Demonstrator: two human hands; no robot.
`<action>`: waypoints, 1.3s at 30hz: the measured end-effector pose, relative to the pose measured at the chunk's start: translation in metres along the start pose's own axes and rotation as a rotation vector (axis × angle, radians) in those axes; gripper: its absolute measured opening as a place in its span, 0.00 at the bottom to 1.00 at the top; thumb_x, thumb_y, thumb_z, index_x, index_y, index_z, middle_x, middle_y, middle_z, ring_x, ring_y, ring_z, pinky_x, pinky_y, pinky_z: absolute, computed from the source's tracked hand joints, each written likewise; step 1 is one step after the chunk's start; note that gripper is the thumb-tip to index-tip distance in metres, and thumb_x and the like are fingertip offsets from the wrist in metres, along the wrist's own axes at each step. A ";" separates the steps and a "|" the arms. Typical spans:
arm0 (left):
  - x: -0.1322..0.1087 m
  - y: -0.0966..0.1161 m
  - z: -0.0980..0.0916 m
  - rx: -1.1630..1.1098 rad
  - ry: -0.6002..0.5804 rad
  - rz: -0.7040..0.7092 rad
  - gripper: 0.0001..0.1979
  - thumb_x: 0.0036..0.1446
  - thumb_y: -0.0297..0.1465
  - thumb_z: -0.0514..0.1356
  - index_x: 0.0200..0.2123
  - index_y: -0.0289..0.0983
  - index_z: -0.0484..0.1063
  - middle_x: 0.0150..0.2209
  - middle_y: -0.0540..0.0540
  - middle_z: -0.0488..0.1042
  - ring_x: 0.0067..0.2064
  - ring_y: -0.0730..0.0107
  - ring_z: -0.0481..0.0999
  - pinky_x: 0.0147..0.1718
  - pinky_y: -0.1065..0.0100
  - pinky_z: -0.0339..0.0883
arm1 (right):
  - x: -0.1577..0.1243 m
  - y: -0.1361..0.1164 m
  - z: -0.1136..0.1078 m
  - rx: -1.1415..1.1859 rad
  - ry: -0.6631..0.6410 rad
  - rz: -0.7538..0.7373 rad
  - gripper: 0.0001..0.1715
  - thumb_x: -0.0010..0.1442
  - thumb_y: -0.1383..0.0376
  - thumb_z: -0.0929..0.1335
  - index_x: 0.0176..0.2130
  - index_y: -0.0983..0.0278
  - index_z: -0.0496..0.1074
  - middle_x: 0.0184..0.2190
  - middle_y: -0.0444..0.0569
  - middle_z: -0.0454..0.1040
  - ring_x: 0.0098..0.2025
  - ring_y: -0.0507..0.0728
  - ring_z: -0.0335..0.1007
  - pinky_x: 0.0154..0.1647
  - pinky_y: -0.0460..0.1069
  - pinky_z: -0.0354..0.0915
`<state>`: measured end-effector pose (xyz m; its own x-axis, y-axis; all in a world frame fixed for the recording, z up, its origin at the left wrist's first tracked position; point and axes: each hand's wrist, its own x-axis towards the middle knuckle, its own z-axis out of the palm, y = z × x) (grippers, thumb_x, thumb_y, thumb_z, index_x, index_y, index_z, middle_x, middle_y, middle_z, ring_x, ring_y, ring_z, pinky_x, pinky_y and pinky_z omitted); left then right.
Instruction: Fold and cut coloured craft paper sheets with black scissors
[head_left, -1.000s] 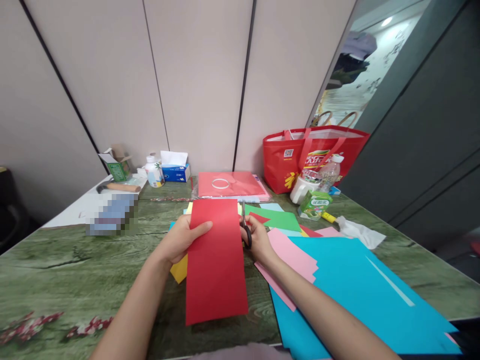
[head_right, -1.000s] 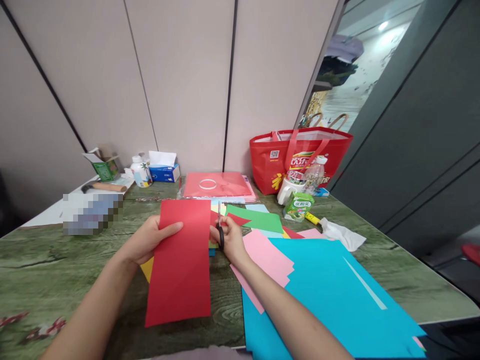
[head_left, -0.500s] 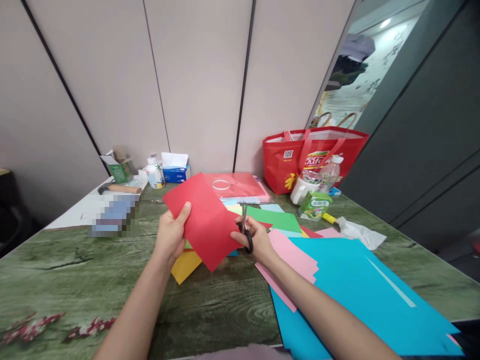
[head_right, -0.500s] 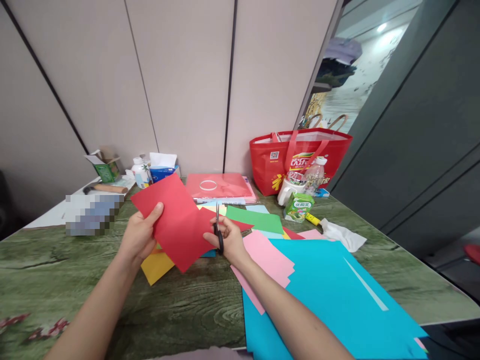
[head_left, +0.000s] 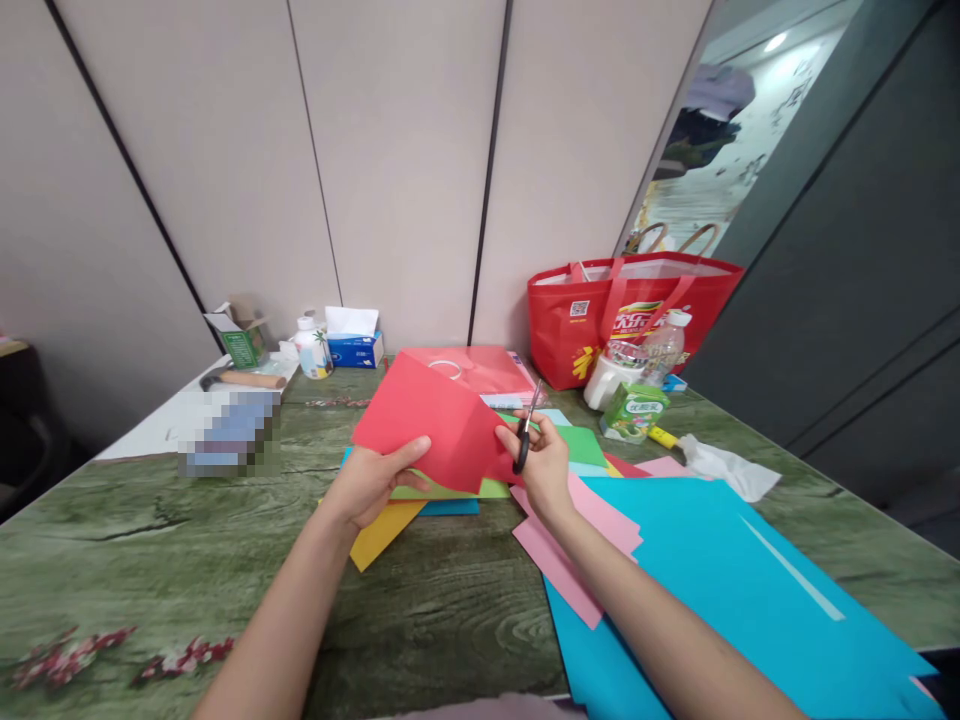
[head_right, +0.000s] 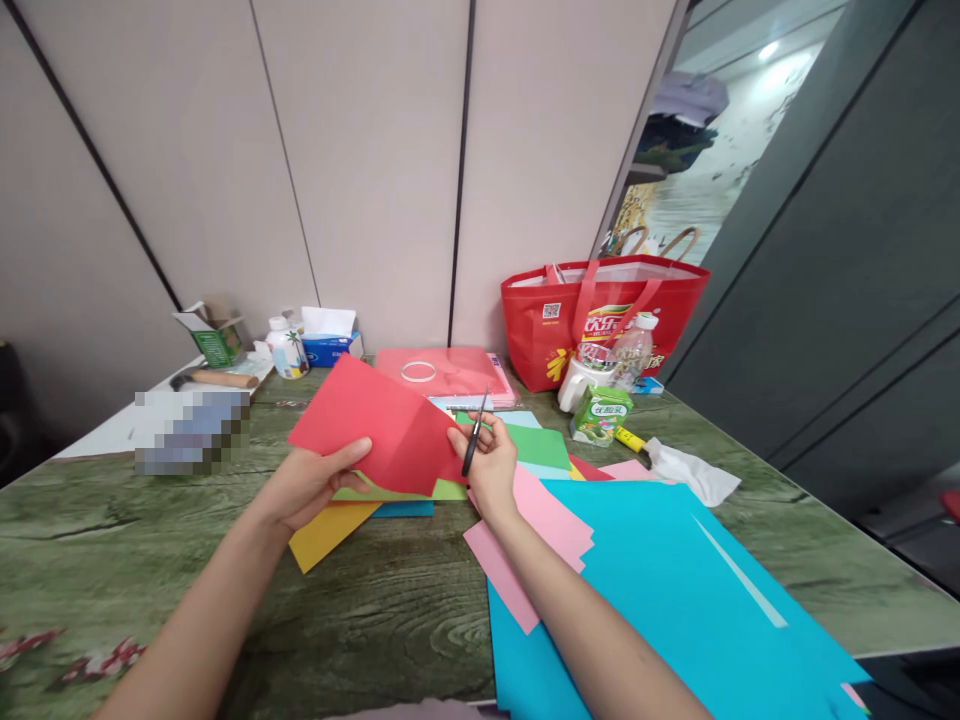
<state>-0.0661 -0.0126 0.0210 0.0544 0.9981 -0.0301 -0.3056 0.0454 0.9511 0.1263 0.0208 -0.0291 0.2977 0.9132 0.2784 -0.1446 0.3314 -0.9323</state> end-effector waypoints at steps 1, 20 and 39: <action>0.001 0.002 0.001 -0.076 0.054 0.017 0.18 0.39 0.27 0.68 0.37 0.35 0.72 0.34 0.48 0.77 0.28 0.69 0.75 0.20 0.67 0.75 | 0.001 0.001 0.000 0.014 0.021 -0.009 0.25 0.42 0.58 0.74 0.38 0.63 0.64 0.26 0.43 0.70 0.27 0.52 0.66 0.31 0.47 0.63; -0.001 -0.025 0.024 0.066 0.518 0.322 0.20 0.47 0.42 0.62 0.41 0.38 0.71 0.46 0.45 0.75 0.54 0.59 0.69 0.51 0.63 0.64 | -0.053 -0.007 0.024 0.135 -0.802 0.200 0.20 0.46 0.58 0.73 0.35 0.62 0.64 0.26 0.42 0.68 0.27 0.50 0.63 0.30 0.46 0.59; -0.002 -0.038 0.033 0.186 0.543 0.270 0.16 0.45 0.41 0.63 0.32 0.35 0.74 0.32 0.42 0.79 0.40 0.56 0.77 0.43 0.61 0.68 | -0.052 -0.016 0.023 0.113 -0.701 0.254 0.24 0.43 0.55 0.74 0.35 0.64 0.64 0.25 0.42 0.64 0.28 0.50 0.59 0.29 0.46 0.55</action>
<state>-0.0236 -0.0181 -0.0048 -0.5064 0.8549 0.1129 -0.0683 -0.1702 0.9830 0.0917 -0.0265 -0.0239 -0.4231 0.8891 0.1745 -0.2357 0.0779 -0.9687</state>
